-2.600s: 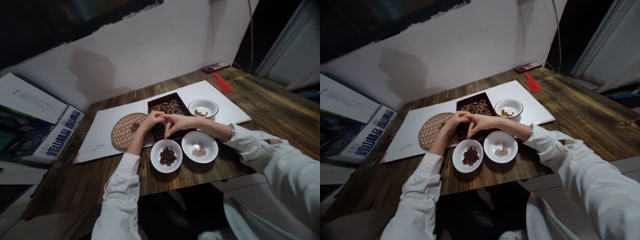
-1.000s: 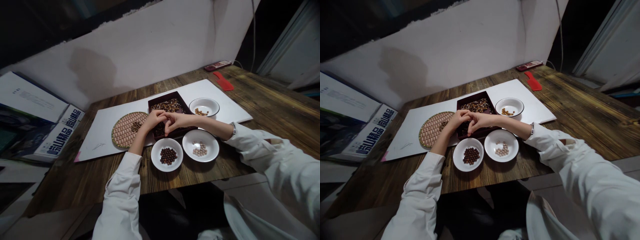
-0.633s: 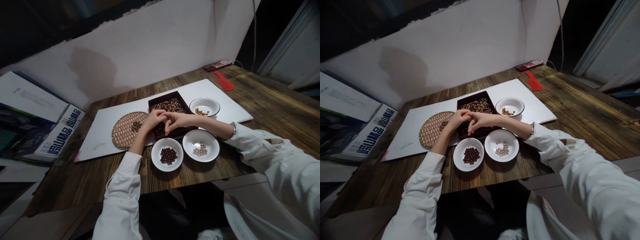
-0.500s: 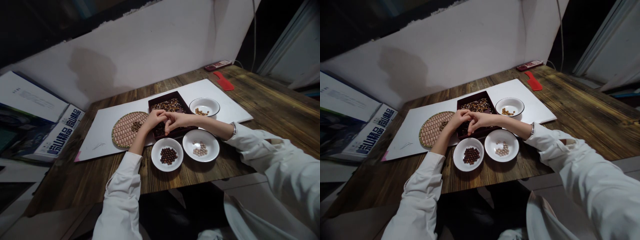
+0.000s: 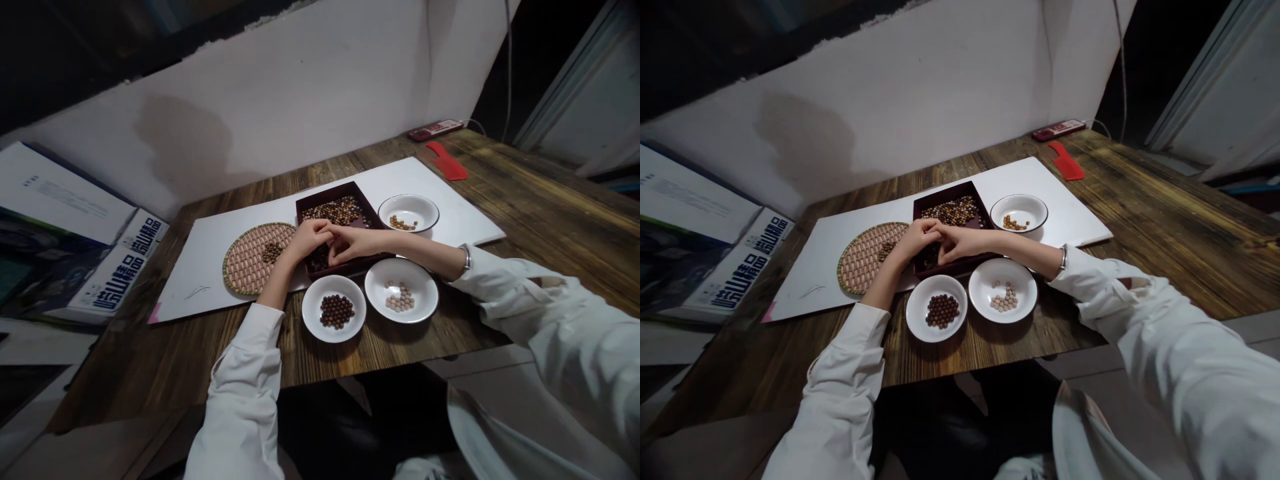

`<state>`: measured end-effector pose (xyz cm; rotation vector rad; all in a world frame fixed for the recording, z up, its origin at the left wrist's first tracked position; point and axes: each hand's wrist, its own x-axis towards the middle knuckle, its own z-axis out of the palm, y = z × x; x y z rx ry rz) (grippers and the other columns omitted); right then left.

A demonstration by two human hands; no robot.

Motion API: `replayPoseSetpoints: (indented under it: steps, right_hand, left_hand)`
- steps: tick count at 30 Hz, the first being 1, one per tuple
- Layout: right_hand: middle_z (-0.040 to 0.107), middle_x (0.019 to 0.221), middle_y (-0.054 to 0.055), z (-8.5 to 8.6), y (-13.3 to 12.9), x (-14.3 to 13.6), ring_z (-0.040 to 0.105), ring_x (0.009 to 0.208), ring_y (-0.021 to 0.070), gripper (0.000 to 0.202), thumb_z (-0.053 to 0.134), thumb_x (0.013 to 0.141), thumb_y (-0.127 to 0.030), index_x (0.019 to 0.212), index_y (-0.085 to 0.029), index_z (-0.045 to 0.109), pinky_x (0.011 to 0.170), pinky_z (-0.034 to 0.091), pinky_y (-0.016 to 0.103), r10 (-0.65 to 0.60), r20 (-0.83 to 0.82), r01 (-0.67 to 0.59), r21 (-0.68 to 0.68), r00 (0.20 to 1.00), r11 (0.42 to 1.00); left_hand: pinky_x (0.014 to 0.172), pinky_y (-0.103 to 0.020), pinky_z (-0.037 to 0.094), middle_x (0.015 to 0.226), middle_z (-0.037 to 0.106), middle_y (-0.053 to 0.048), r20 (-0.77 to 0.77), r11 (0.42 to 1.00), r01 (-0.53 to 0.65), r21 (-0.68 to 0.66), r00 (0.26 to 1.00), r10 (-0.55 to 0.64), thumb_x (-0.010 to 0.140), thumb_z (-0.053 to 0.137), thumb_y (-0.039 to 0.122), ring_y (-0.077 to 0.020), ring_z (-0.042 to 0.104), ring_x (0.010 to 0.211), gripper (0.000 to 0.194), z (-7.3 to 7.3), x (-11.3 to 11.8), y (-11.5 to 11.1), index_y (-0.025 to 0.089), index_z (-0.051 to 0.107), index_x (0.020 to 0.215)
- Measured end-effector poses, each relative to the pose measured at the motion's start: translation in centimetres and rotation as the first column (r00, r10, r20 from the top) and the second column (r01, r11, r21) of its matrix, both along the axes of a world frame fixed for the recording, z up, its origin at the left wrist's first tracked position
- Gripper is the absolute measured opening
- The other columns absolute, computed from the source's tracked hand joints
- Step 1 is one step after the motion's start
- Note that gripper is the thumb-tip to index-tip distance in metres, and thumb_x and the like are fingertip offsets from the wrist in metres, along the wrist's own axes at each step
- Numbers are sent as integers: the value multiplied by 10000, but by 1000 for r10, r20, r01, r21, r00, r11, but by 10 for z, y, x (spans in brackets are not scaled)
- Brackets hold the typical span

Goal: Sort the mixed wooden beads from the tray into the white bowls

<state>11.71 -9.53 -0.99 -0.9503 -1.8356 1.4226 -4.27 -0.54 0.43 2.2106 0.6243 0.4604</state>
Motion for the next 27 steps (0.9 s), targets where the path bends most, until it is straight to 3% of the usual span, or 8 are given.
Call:
replayPoseSetpoints:
  steps: [3,9,15,23,27]
  right_hand:
    - [696,892,48,-6,0,1,682,831,164,795,684,834,-167,1483,-122,227,710,546,261,-48,152,35,88,987,996]
    - [688,955,77,-9,1,2,671,883,188,850,672,832,-191,1516,-124,170,725,555,278,-57,192,30,142,980,989]
    - [643,1052,105,-6,0,2,624,895,226,912,726,781,-280,1510,-106,207,767,555,347,-228,353,120,302,908,946]
    - [498,1395,176,-1,-2,0,531,1245,298,666,724,765,-254,1349,-139,425,1086,414,462,-237,303,134,323,923,937]
    - [454,1443,192,-1,-2,0,458,1339,314,624,727,766,-266,1313,-124,462,1141,358,479,-268,338,144,349,902,926]
  left_hand:
    - [678,-266,352,628,500,38,-46,998,12,55,999,-10,666,511,302,-138,436,662,123,-3,-1,3,182,523,643]
    - [666,-260,358,646,532,38,-20,997,17,71,1000,-16,686,511,263,-137,467,667,91,-5,-1,4,179,530,658]
    - [733,-267,419,718,587,25,55,998,-7,61,998,4,659,521,212,-154,530,740,85,-5,1,3,173,564,720]
    - [882,-287,477,939,713,-30,84,999,10,43,996,-13,680,528,141,-180,632,926,250,-1,1,-2,150,663,889]
    - [943,-305,481,999,733,-41,96,998,26,61,995,-32,696,531,106,-181,653,977,284,-3,1,0,151,687,929]
